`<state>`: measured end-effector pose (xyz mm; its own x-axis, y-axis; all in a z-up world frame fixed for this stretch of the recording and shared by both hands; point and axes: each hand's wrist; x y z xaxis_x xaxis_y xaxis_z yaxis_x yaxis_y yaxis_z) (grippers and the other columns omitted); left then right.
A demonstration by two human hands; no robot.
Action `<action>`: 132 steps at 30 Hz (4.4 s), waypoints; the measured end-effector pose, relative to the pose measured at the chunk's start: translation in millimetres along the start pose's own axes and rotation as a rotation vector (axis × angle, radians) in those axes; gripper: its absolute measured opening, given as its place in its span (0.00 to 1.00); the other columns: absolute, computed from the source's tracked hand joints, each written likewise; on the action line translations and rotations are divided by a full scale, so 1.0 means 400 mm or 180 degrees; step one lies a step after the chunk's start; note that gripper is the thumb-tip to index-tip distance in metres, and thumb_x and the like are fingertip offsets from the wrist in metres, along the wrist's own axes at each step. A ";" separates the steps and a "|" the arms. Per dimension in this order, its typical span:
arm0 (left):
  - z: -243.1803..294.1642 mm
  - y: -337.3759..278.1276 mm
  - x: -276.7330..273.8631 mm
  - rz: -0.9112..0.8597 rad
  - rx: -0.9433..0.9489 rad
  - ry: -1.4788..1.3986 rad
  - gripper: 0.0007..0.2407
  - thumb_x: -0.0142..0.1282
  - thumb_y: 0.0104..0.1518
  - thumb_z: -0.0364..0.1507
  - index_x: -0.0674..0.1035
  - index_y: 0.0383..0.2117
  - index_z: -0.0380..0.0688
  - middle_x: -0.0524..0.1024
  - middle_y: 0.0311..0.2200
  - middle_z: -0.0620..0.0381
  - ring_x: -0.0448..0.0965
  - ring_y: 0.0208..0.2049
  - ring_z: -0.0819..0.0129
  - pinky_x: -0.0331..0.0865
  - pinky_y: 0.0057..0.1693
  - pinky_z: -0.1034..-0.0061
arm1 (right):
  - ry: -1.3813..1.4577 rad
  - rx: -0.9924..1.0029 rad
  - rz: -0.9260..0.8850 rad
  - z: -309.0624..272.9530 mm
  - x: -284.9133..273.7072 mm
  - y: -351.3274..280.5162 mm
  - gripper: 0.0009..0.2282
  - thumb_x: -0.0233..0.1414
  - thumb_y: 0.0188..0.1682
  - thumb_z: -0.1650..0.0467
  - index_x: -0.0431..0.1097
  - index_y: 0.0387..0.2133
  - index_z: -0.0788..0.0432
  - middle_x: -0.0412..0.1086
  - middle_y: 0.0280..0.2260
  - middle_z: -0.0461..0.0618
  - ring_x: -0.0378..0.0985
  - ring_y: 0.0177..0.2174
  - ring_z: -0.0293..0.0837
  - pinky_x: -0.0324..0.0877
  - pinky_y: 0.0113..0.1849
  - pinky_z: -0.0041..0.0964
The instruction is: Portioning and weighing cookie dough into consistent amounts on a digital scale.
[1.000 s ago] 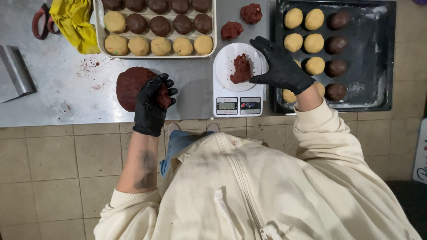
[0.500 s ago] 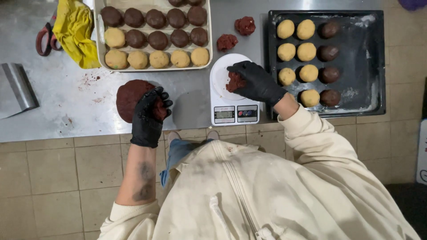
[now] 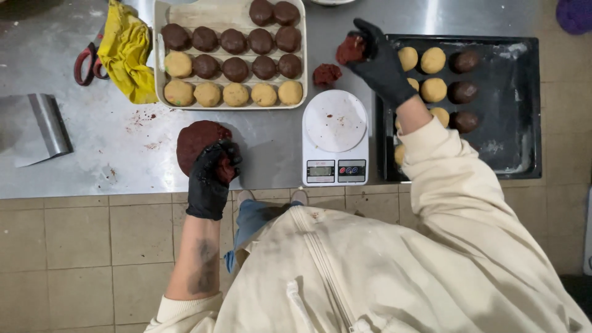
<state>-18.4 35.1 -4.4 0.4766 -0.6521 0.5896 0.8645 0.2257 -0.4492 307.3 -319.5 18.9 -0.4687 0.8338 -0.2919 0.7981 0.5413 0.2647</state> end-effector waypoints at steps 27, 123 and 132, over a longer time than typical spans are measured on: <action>0.126 0.013 -0.170 0.0022 0.0242 -0.0891 0.13 0.49 0.65 0.33 0.78 0.52 0.44 0.80 0.47 0.57 0.78 0.49 0.66 0.74 0.56 0.69 | -0.2608 0.0310 -0.0424 -0.181 0.220 -0.185 0.11 0.67 0.41 0.64 0.80 0.33 0.55 0.74 0.34 0.55 0.76 0.36 0.54 0.71 0.39 0.48; -0.245 0.065 0.353 -0.0922 -0.0529 -0.0067 0.22 0.62 0.55 0.24 0.71 0.58 0.40 0.77 0.49 0.53 0.82 0.45 0.65 0.80 0.48 0.70 | -0.1847 -0.0595 0.0054 -0.351 0.246 -0.354 0.21 0.66 0.40 0.74 0.69 0.48 0.55 0.71 0.45 0.51 0.75 0.47 0.54 0.70 0.49 0.46; -0.201 0.046 0.407 -0.0770 -0.0666 0.0467 0.18 0.64 0.56 0.24 0.77 0.53 0.37 0.79 0.46 0.48 0.83 0.41 0.63 0.80 0.46 0.71 | -0.1093 -0.0071 0.0123 -0.299 0.210 -0.354 0.18 0.64 0.40 0.77 0.69 0.44 0.59 0.68 0.43 0.52 0.75 0.43 0.46 0.72 0.47 0.38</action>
<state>62.3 -125.0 29.3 0.2207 -0.7690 0.5999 0.8908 -0.0915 -0.4451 109.6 -313.1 66.9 -0.2805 0.7703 -0.5726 0.8024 0.5156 0.3005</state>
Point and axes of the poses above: each hand's wrist, its own y-axis towards the middle knuckle, its own x-axis out of the palm, z = x × y
